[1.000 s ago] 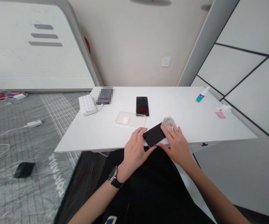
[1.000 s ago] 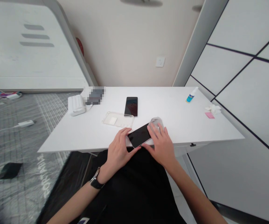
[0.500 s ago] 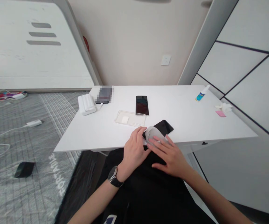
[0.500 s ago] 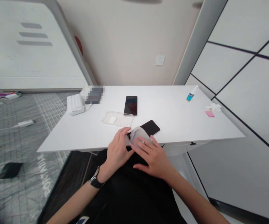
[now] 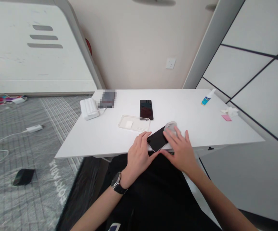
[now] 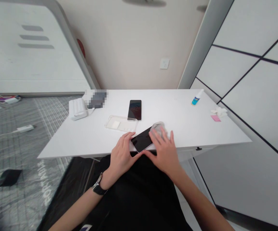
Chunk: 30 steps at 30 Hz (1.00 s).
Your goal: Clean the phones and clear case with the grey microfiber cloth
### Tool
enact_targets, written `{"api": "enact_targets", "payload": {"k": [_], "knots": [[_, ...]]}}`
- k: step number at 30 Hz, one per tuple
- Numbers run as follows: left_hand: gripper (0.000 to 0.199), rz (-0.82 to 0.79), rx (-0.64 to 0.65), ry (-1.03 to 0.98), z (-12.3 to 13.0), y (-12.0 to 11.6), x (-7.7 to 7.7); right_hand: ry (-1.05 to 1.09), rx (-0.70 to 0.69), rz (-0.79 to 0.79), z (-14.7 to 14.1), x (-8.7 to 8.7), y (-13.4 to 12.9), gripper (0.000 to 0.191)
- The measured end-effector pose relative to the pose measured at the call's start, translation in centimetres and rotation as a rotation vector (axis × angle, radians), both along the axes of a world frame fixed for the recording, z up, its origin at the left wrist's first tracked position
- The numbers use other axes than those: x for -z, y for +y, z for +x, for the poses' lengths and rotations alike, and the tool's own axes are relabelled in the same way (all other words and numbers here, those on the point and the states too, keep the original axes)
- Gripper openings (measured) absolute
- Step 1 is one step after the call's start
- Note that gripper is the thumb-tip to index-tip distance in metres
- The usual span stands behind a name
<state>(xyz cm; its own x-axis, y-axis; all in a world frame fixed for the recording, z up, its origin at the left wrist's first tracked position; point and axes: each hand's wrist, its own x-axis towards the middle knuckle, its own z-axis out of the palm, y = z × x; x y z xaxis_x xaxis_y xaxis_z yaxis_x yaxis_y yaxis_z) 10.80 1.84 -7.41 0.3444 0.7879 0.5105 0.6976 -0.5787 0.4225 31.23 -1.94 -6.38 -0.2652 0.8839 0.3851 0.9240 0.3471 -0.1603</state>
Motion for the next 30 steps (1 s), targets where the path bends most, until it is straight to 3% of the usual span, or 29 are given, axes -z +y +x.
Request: {"api": "enact_targets", "payload": {"k": [2,4,7,9,13,14,18,19,21,23,24,28,30], "knots": [[0.076,-0.014,0.008,0.003,-0.1,0.0,0.0,-0.036,-0.19,-0.055,-0.5,-0.2,0.2,0.084],[0.075,-0.015,0.006,0.005,-0.1,0.0,0.1,-0.05,-0.244,-0.086,-0.4,-0.2,0.6,0.081],[0.081,0.002,-0.006,0.014,-0.1,0.0,0.1,-0.032,0.016,-0.025,0.2,-0.1,1.4,0.071],[0.08,0.004,-0.003,0.023,-0.1,0.0,0.1,-0.028,0.066,0.006,0.0,0.1,1.4,0.077],[0.075,-0.011,0.001,0.018,-0.1,0.0,0.1,-0.058,-0.251,-0.07,-0.9,0.3,0.9,0.088],[0.076,-0.008,-0.002,0.016,-0.1,0.0,0.1,-0.054,-0.237,-0.076,-0.8,0.2,1.0,0.083],[0.081,0.007,-0.007,0.019,-0.1,0.0,0.1,-0.015,0.067,-0.004,-0.3,0.2,1.6,0.074],[0.081,0.002,-0.005,0.018,-0.1,0.0,0.1,-0.02,0.05,0.003,-0.4,0.2,1.6,0.078],[0.078,-0.01,-0.002,0.015,0.0,0.0,0.2,-0.045,-0.113,-0.027,-0.8,0.2,1.3,0.089],[0.076,-0.014,-0.002,0.011,0.0,0.0,0.1,-0.06,-0.231,-0.068,-1.0,0.1,1.1,0.089],[0.076,-0.01,-0.004,0.009,0.0,0.0,0.1,-0.055,-0.209,-0.072,-0.8,0.1,1.2,0.084],[0.082,0.008,-0.009,0.009,0.0,-0.1,0.1,-0.014,0.094,-0.003,-0.2,0.0,1.9,0.072],[0.08,0.006,-0.003,0.015,0.0,0.0,0.2,-0.031,0.009,-0.012,-0.7,0.0,1.7,0.081]]}}
